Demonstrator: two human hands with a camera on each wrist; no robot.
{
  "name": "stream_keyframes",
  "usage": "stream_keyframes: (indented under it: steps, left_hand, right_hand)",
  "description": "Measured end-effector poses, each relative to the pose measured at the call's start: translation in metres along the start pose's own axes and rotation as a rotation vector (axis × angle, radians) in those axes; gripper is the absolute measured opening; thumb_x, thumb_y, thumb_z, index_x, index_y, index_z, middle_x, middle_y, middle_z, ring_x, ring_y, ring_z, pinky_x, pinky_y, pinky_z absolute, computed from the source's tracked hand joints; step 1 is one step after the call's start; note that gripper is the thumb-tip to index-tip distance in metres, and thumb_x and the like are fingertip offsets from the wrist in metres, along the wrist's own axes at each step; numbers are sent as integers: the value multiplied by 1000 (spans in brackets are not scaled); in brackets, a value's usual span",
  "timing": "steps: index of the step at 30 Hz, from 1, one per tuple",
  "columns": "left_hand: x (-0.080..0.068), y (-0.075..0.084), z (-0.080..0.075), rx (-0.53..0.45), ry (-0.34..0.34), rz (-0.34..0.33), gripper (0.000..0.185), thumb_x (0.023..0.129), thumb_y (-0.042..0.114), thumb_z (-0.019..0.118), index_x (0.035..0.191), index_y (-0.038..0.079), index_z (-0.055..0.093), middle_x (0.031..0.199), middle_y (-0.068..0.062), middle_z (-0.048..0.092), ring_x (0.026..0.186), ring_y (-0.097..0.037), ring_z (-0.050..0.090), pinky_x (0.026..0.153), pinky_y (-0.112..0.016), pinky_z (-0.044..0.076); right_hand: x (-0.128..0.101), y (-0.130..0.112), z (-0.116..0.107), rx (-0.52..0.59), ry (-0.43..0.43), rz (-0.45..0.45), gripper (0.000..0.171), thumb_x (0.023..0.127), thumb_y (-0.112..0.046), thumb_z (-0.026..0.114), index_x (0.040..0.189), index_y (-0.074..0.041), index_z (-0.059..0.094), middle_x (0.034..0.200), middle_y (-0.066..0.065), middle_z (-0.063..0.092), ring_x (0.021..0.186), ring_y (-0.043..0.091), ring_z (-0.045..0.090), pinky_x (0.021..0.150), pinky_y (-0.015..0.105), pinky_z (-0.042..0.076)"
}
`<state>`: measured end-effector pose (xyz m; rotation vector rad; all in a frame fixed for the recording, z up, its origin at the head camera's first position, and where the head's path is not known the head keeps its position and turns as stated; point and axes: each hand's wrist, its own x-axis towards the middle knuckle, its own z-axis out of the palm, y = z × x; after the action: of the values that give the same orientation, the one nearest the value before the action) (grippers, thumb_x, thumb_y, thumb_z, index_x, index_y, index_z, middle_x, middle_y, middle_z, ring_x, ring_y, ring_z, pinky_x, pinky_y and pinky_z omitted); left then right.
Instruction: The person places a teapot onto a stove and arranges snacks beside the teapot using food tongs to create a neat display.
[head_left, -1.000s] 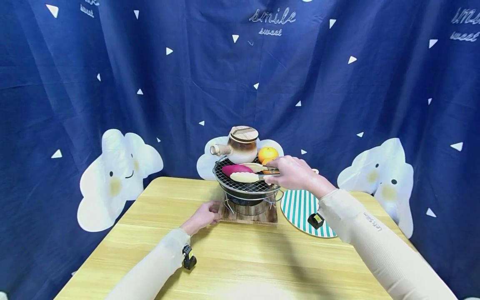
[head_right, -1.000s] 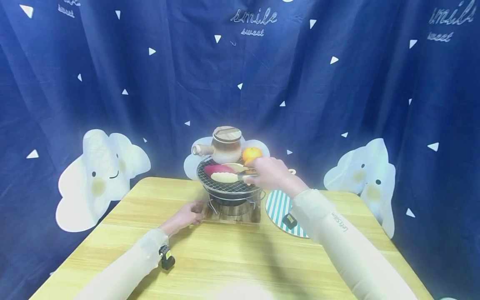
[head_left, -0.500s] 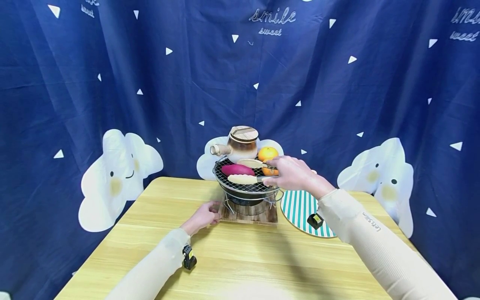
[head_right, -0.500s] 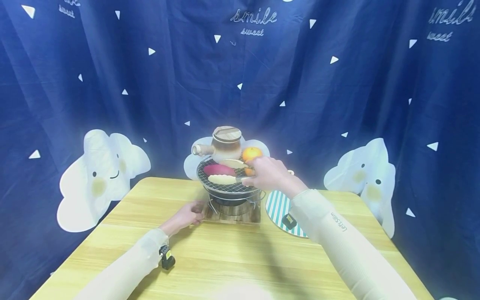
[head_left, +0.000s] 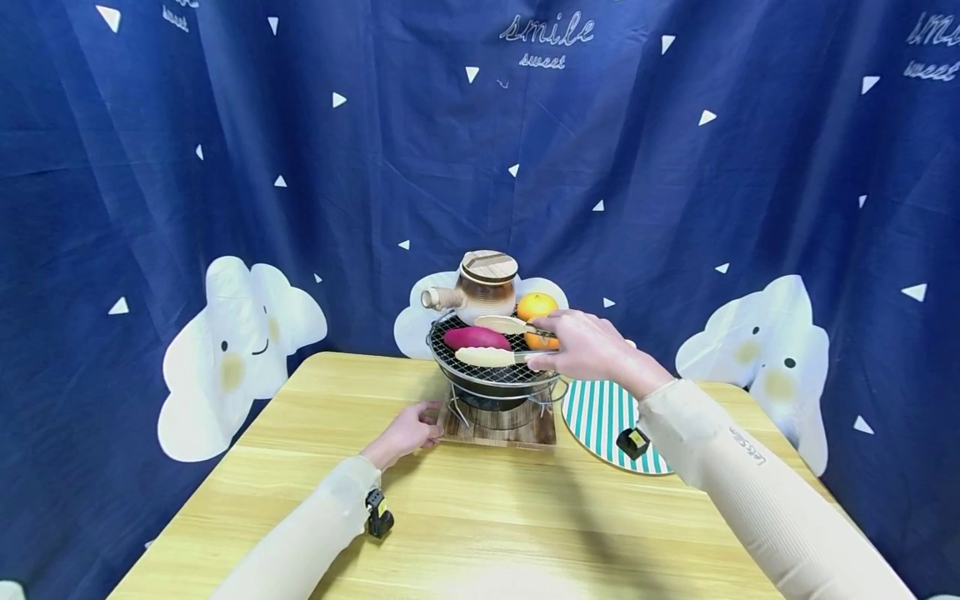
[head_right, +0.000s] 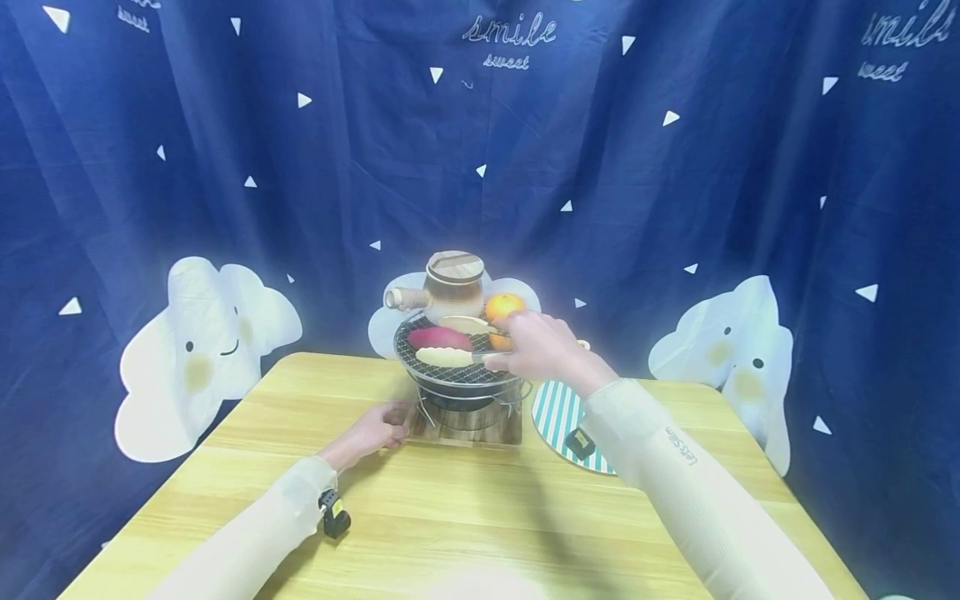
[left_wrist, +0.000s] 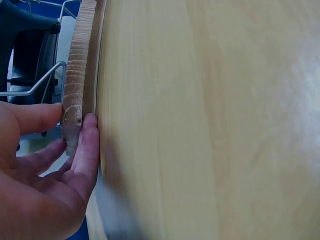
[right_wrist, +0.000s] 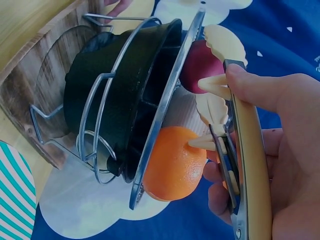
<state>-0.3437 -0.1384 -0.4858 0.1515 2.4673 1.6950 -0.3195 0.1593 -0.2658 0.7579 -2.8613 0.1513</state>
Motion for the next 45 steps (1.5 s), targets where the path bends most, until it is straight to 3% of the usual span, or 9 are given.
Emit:
stream_keyframes:
  steps: [5,17,36,40,45]
  left_hand:
    - [0,1,1,-4,-1,-3,60,86,-4,64,144,-2,48,114,-23,66,75,-20,65,69,-31,59]
    - [-2,4,0,-4,-3,-4,60,86,-3,64,144,-4,48,115,-24,66,77,-21,67,72,-33,60]
    - [-4,5,1,22,0,-4,60,87,-4,63,145,-4,46,112,-23,66,77,-22,67,71,-34,60]
    - [-3,4,1,23,-1,-2,60,87,-3,63,145,-4,46,113,-24,66,76,-22,67,70,-34,60]
    - [-1,2,1,13,4,-4,61,87,-3,64,145,-4,46,119,-26,65,78,-21,68,72,-34,61]
  right_hand:
    - [-3,1,-2,-1,10,3,70,87,-54,71,144,-15,57,146,7,57,131,32,55,88,52,54]
    - [-12,6,-13,21,26,7,70,88,-51,72,144,-12,57,147,11,56,135,32,52,98,55,52]
    - [-35,20,-31,28,90,25,68,89,-50,71,144,-13,56,137,13,61,118,32,60,86,52,55]
    - [-43,25,-36,35,102,35,69,89,-49,72,143,-10,57,138,15,61,122,35,59,93,56,53]
    - [-55,33,-38,47,94,55,71,90,-53,70,144,-10,56,149,19,52,139,40,46,107,63,43]
